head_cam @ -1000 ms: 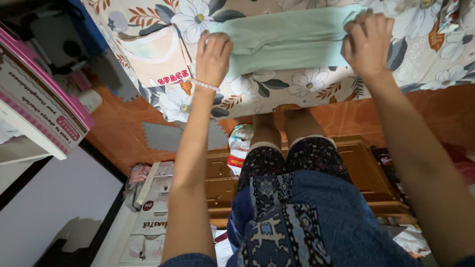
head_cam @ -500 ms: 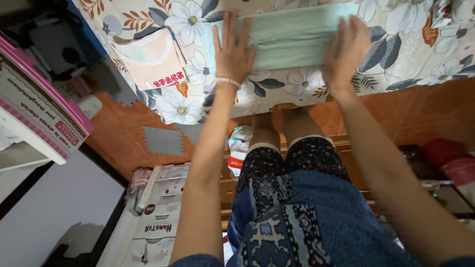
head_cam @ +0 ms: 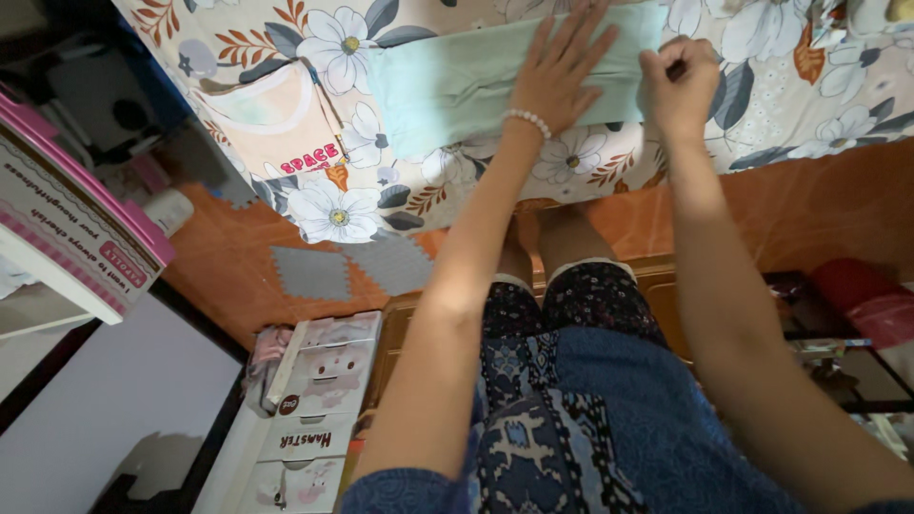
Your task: The person folds clothes by hand on a surface, flattening them out and then placing the folded items into a drawer.
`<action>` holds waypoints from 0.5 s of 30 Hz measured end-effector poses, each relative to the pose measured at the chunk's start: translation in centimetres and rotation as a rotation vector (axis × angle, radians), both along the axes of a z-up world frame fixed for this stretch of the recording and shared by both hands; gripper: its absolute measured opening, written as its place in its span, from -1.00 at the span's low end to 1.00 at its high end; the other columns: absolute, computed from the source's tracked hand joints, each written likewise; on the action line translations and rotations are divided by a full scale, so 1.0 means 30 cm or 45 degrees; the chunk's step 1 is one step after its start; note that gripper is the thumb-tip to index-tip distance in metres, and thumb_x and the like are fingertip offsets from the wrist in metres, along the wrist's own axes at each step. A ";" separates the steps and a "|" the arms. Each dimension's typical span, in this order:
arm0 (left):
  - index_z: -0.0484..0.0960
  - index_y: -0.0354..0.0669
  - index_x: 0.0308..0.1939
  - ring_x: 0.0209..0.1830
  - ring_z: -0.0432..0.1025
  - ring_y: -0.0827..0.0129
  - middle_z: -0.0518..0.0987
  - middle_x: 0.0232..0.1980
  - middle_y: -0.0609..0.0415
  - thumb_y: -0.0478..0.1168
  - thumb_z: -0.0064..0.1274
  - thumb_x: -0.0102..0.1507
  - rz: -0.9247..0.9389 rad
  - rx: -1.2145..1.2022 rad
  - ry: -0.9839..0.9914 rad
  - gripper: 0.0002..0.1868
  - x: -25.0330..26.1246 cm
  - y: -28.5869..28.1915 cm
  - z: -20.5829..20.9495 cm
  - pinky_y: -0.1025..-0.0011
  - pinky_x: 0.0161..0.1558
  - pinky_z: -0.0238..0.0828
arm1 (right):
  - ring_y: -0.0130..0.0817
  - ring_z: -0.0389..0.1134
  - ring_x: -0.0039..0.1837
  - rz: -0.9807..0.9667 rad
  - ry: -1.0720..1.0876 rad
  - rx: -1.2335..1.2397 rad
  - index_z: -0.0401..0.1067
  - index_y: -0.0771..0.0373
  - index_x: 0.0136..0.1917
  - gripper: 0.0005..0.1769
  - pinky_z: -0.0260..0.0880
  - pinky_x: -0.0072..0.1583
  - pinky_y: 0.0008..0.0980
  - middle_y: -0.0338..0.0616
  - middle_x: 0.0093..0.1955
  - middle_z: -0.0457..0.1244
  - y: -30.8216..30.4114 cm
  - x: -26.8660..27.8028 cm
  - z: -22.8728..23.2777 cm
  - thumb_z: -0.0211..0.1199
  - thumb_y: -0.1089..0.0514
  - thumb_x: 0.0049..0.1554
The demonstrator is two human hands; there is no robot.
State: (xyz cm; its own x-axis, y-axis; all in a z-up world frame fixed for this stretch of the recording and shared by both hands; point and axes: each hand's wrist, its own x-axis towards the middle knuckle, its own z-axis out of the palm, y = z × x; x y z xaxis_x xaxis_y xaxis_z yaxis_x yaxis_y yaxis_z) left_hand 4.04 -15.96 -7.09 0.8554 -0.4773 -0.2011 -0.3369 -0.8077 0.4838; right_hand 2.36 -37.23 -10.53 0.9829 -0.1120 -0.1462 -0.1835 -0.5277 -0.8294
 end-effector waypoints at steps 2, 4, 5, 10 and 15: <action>-0.04 0.08 0.46 0.52 -0.30 0.22 -0.18 0.51 0.05 0.20 -0.02 0.22 -0.056 0.058 0.150 -0.15 0.027 -0.001 0.059 0.05 0.46 -0.45 | -0.44 0.20 -0.19 0.030 0.032 -0.009 0.30 0.29 -0.26 -0.73 0.24 -0.11 -0.50 -0.18 -0.21 0.19 0.005 0.001 0.021 0.41 0.35 0.08; -0.06 0.15 0.45 0.52 -0.33 0.22 -0.20 0.51 0.06 0.20 -0.04 0.20 -0.127 0.146 0.303 -0.16 0.045 -0.018 0.113 0.01 0.44 -0.48 | -0.44 0.21 -0.18 -0.094 -0.009 0.107 0.26 0.31 -0.22 -0.75 0.26 -0.08 -0.49 -0.21 -0.20 0.20 0.040 0.010 0.055 0.36 0.36 0.10; -0.07 0.22 0.44 0.51 -0.35 0.22 -0.21 0.51 0.08 0.21 -0.07 0.19 -0.198 0.232 0.456 -0.17 0.051 -0.023 0.126 -0.03 0.43 -0.51 | -0.44 0.21 -0.18 -0.095 -0.012 0.109 0.26 0.31 -0.22 -0.75 0.26 -0.08 -0.49 -0.21 -0.20 0.20 0.070 0.015 0.074 0.36 0.36 0.10; -0.05 0.10 0.45 0.53 -0.37 0.25 -0.24 0.53 0.10 0.12 -0.13 0.28 0.014 0.296 0.199 -0.27 -0.009 -0.074 0.051 0.01 0.47 -0.50 | -0.52 0.26 -0.19 -0.426 0.201 0.174 0.22 0.30 -0.18 -0.61 0.26 -0.13 -0.53 -0.28 -0.26 0.22 0.170 0.040 0.111 0.43 0.20 -0.09; -0.02 -0.07 0.45 0.53 -0.33 0.27 -0.20 0.51 0.11 0.10 -0.19 0.27 0.314 0.251 0.333 -0.26 -0.067 -0.011 0.047 0.10 0.48 -0.49 | -0.33 0.33 -0.14 -0.317 0.389 -0.014 0.43 0.31 -0.14 -0.78 0.31 -0.07 -0.41 -0.12 -0.22 0.32 0.196 0.047 0.126 0.33 0.13 0.02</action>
State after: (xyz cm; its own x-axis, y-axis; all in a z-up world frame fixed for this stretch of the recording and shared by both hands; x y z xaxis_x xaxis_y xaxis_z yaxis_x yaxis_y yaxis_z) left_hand 2.04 -16.27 -5.66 0.8473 -0.1946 -0.4941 -0.0075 -0.9347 0.3553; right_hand 3.78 -31.35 -6.74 0.8369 -0.3445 -0.4253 -0.5445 -0.4447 -0.7112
